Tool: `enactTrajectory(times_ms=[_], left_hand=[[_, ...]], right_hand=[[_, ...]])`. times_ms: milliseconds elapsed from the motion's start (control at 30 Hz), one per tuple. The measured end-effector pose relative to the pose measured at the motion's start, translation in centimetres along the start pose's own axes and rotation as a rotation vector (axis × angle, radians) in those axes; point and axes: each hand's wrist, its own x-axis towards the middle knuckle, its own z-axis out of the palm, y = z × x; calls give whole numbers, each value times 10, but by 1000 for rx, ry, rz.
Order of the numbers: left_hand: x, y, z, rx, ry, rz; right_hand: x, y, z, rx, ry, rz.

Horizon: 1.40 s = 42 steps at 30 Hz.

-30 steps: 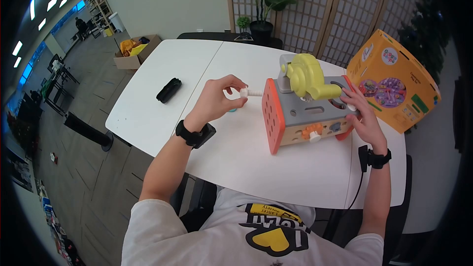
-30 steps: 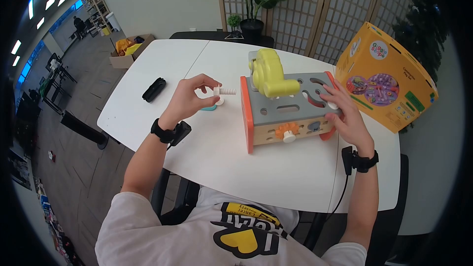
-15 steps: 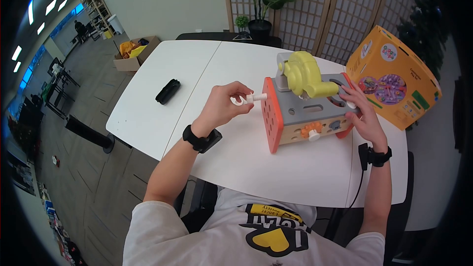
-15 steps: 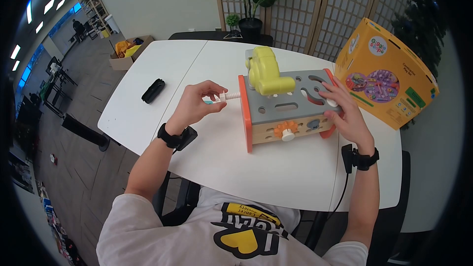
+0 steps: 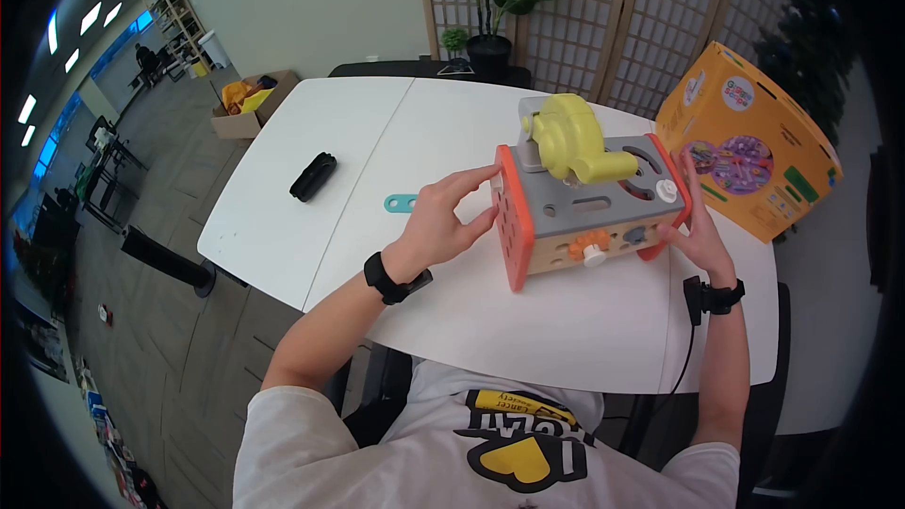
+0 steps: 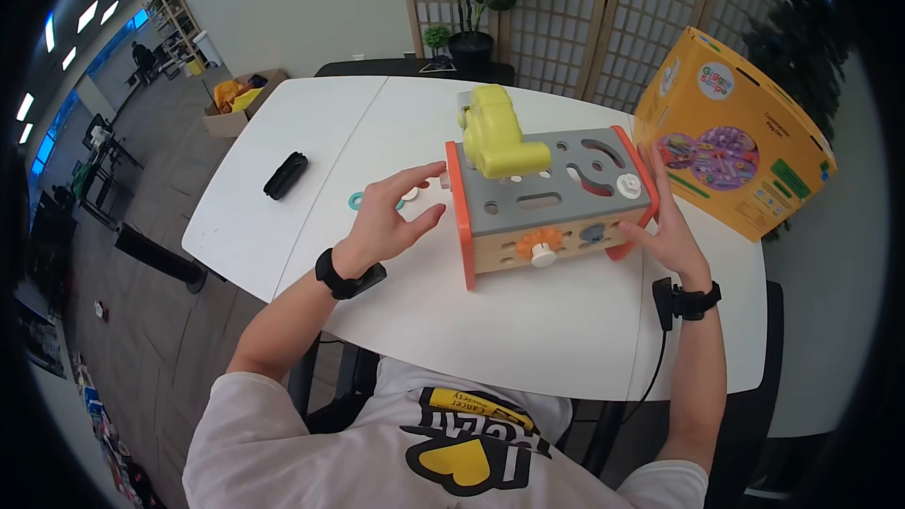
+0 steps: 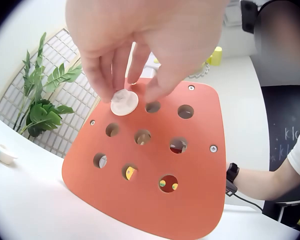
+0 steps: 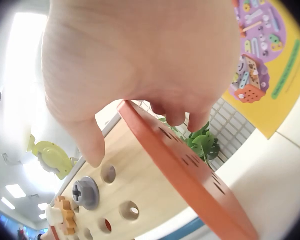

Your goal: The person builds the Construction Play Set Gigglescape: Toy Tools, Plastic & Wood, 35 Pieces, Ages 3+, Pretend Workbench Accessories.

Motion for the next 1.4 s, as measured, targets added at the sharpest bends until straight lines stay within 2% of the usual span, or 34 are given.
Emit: enactTrajectory(times_ms=[33, 100, 200, 233, 300, 400, 500, 600, 733, 900, 967, 1100, 1267, 1400], left_hand=[[-5, 3, -2, 14, -36, -19], [-10, 7, -2, 18, -118, 82], [-15, 15, 3, 96, -266, 163], [-17, 17, 6, 133, -321, 176], [-19, 14, 15, 96, -306, 176], [-17, 6, 22, 91, -269, 199], [-5, 3, 16, 55, -254, 192], [9, -2, 7, -125, -276, 125], [18, -18, -3, -338, -341, -23], [21, -28, -11, -350, -400, -86], [21, -26, -14, -374, -416, -121], [21, -21, -15, -351, -406, -201], [19, -30, -7, -306, -353, -197], [18, -30, -6, -244, -388, -292]], right_hand=[[-5, 8, -4, -21, -76, 101], [-12, 17, -14, -63, -227, 302], [-12, 18, -16, -208, -494, 413], [-14, 17, -11, -182, -441, 394], [-19, 21, 1, -128, -334, 352], [-22, 43, 2, 138, -324, 444], [-21, 44, 0, 182, -263, 447], [-19, 31, 0, 189, -106, 297], [-10, 0, 4, 268, -94, 271], [-6, -12, 7, 175, -141, 268], [-5, -22, 12, 244, -119, 312], [-2, -14, 11, 344, -137, 360], [0, -13, 20, 352, -29, 395], [-1, -4, 20, 378, 28, 450]])
